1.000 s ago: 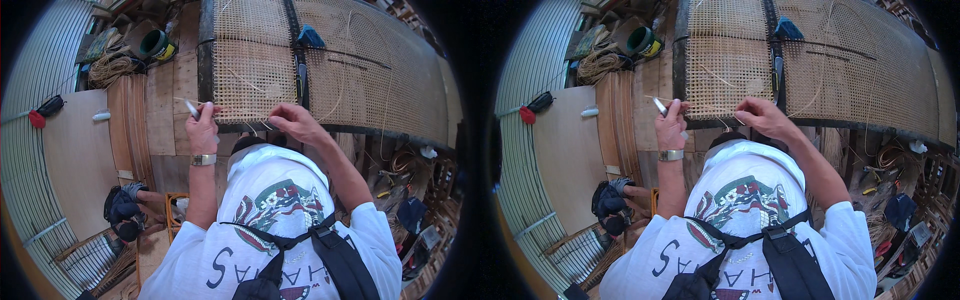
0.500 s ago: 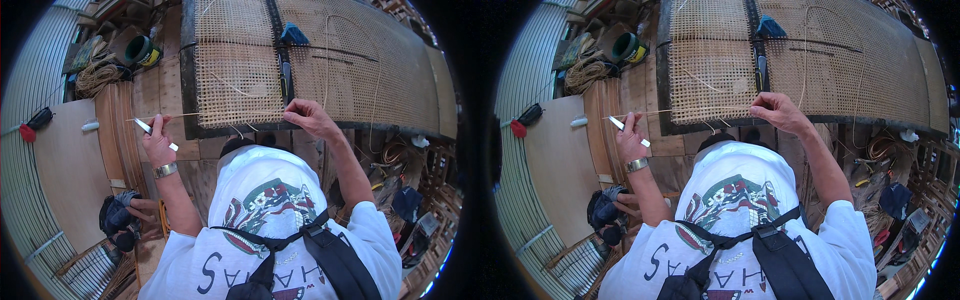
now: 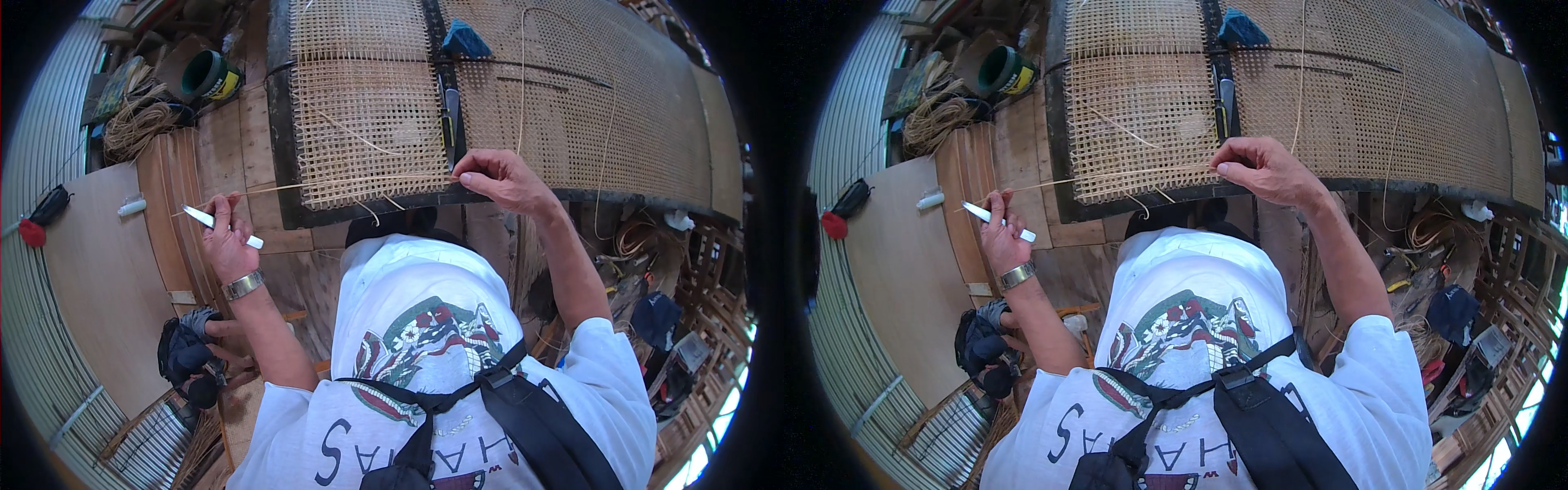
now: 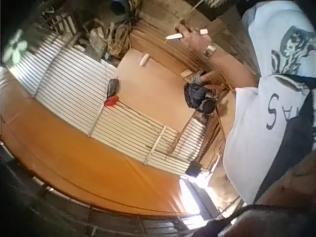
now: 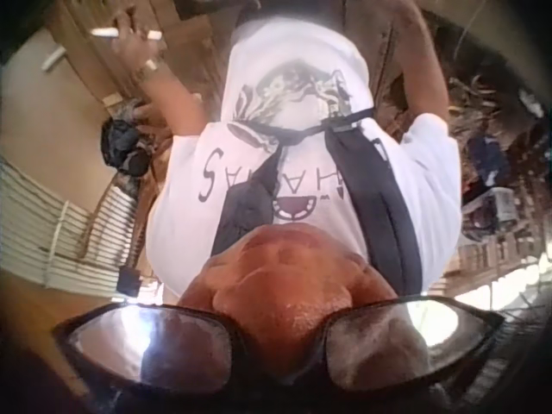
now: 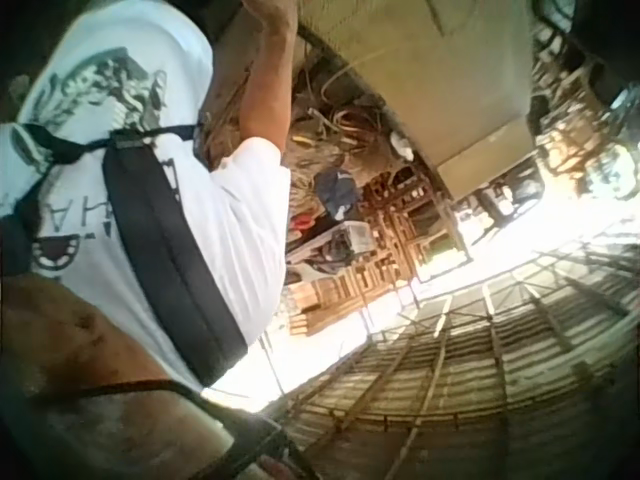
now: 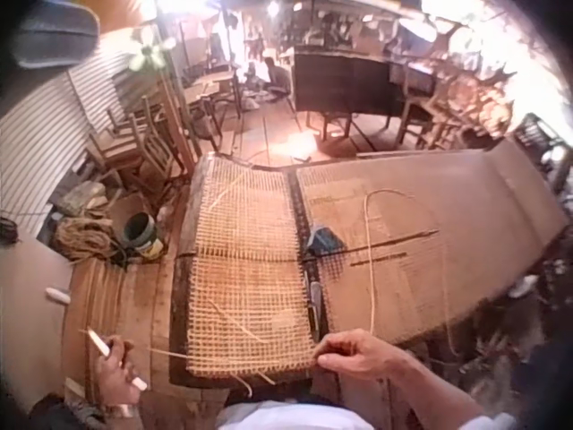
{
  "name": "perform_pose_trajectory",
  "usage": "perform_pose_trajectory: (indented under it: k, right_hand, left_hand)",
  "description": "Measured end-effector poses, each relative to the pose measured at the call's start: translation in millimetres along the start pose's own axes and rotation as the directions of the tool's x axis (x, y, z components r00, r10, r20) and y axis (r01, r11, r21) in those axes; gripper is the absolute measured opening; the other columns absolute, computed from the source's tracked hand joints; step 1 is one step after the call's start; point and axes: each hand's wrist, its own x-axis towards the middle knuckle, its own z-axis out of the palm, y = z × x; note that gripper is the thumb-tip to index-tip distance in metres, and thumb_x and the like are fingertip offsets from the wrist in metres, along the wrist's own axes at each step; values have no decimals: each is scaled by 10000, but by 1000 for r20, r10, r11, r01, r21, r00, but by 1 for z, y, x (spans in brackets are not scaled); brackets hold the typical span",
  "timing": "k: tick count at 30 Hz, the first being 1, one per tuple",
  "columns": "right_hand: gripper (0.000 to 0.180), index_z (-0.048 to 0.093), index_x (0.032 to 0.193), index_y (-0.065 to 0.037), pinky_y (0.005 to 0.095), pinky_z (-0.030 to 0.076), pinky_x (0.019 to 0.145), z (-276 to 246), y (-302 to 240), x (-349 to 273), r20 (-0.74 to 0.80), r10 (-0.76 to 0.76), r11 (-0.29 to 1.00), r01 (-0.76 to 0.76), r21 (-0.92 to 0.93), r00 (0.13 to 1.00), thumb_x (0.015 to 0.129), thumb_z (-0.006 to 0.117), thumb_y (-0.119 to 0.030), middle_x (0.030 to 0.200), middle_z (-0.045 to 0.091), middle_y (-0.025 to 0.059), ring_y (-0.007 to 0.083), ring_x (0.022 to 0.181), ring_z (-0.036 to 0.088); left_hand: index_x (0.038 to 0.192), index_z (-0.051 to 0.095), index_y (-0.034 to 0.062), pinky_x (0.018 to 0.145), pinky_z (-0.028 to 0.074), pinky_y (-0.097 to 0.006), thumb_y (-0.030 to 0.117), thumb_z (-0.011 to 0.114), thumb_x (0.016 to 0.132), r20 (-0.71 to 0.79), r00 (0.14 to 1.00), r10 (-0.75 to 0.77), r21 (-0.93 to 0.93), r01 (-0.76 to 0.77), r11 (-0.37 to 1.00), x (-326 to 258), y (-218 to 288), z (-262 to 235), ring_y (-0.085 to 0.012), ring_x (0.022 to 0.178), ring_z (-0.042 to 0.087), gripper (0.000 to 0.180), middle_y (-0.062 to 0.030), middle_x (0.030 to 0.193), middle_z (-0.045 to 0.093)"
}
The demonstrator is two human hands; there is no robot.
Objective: Weaving rattan strips into the seat and frame of a furniture piece.
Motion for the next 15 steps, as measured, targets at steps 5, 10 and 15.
perform_pose_trajectory:
  k: [5, 10, 15]
  right_hand:
    - [189, 677, 1029, 10, 201, 434, 662, -14, -1, 15, -31, 49, 998, -50, -27, 998, 955, 627, -157, 839, 617, -22, 46, 746, 521]
    - [190, 679, 1026, 8, 205, 429, 654, -27, -10, 33, -41, 142, 990, -141, 17, 989, 953, 631, -160, 842, 622, -18, 47, 745, 520]
    - [180, 683, 1031, 3, 203, 428, 661, -40, -20, 56, -50, 209, 977, -207, 43, 977, 946, 633, -147, 859, 632, -13, 45, 758, 526]
  left_hand:
    - [1001, 672, 72, 386, 270, -186, 168, 651, 966, -62, 997, -36, 28, 38, 999, 45, -6, -13, -25, 431, 386, 104, -125, 951, 733]
    - [956, 673, 65, 381, 251, -197, 166, 686, 940, -82, 994, -71, 140, 82, 987, 106, -21, -17, -19, 425, 387, 103, -105, 883, 742]
    - [917, 673, 84, 363, 234, -209, 150, 696, 927, -109, 990, -92, 217, 114, 969, 167, -41, -28, -21, 400, 387, 71, -118, 857, 746]
